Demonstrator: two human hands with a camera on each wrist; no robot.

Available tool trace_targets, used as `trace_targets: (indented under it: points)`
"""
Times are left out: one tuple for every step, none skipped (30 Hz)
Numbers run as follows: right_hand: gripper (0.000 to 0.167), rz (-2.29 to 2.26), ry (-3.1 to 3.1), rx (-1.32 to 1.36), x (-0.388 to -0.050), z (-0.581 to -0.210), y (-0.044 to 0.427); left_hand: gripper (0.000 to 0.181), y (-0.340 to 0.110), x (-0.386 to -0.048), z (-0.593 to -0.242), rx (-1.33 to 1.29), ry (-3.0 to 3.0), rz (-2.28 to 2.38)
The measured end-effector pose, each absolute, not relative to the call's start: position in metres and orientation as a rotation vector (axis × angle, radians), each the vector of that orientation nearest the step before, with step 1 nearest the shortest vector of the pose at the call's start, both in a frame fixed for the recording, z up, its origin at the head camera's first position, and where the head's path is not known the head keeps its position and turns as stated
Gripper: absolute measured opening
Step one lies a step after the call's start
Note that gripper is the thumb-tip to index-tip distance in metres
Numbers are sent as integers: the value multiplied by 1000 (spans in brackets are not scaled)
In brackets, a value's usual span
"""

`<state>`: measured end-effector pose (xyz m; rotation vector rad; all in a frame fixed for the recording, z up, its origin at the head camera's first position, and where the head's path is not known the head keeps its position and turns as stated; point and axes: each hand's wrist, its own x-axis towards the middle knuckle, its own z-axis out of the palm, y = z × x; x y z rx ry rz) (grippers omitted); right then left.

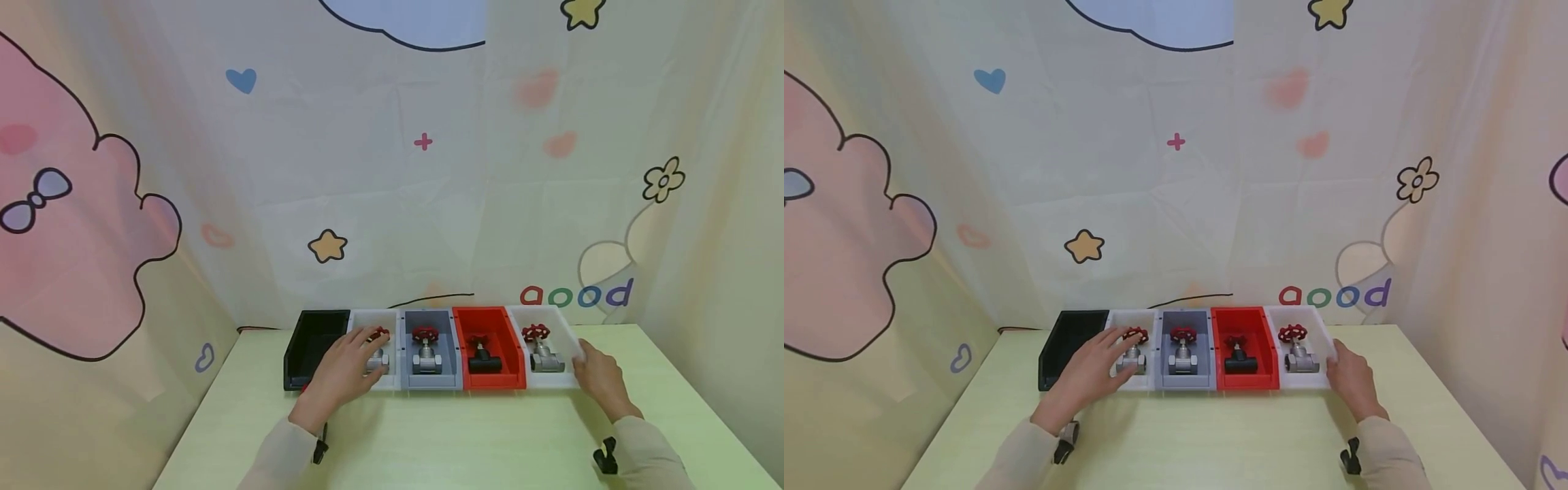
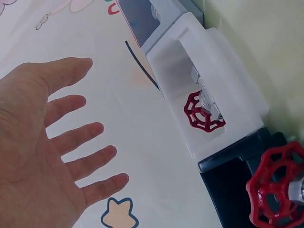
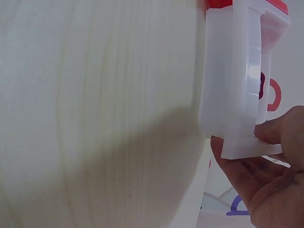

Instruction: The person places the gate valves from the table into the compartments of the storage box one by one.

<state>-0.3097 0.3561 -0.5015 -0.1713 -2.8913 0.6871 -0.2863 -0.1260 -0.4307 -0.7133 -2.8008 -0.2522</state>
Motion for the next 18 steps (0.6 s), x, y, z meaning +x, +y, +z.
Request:
trace_targets:
  points:
    - [53,682,-2887,-171,-310,-502,356,59,-127,-285,-430,-708,-2805,-244]
    - [52,681,-2885,-170,-310,-502,356,59,-128,-284,-430,-704,-2808,-242]
    - [52,678,-2883,-167,-309,-501,355,59,-129,-284,-430,-701,-2809,-241]
    - [51,676,-2881,-165,-309,-501,356,59,-129,-284,-429,-697,-2811,-237]
    - [51,675,-2880,-163,-308,-501,356,59,-129,-283,-429,-697,-2810,-244]
    - [51,674,-2879,-162,-308,-500,356,60,-129,-283,-429,-695,-2810,-247]
    - [51,675,-2878,-163,-308,-500,356,59,-129,-283,-429,-694,-2811,-256]
    - [51,678,-2882,-162,-307,-499,356,59,-129,-283,-430,-696,-2810,-259]
    - [52,679,-2886,-165,-306,-499,356,59,-129,-283,-430,-697,-2810,-263]
    - [52,683,-2888,-167,-306,-499,356,59,-129,-283,-431,-697,-2813,-270]
    - [52,682,-2889,-167,-306,-499,356,59,-129,-282,-431,-696,-2813,-273]
    - [52,681,-2886,-165,-306,-500,356,58,-129,-281,-432,-694,-2814,-270]
    - [52,683,-2887,-166,-306,-501,356,58,-129,-281,-433,-690,-2815,-268]
    - [52,687,-2889,-167,-306,-502,356,58,-130,-280,-434,-685,-2813,-260]
    - [52,689,-2890,-166,-306,-503,355,58,-131,-280,-434,-679,-2811,-258]
    - [52,688,-2889,-166,-307,-503,355,58,-131,-279,-434,-673,-2809,-251]
    - [52,686,-2887,-167,-307,-504,355,58,-131,-279,-434,-671,-2805,-249]
    - [52,687,-2887,-169,-307,-504,355,58,-132,-279,-434,-669,-2803,-247]
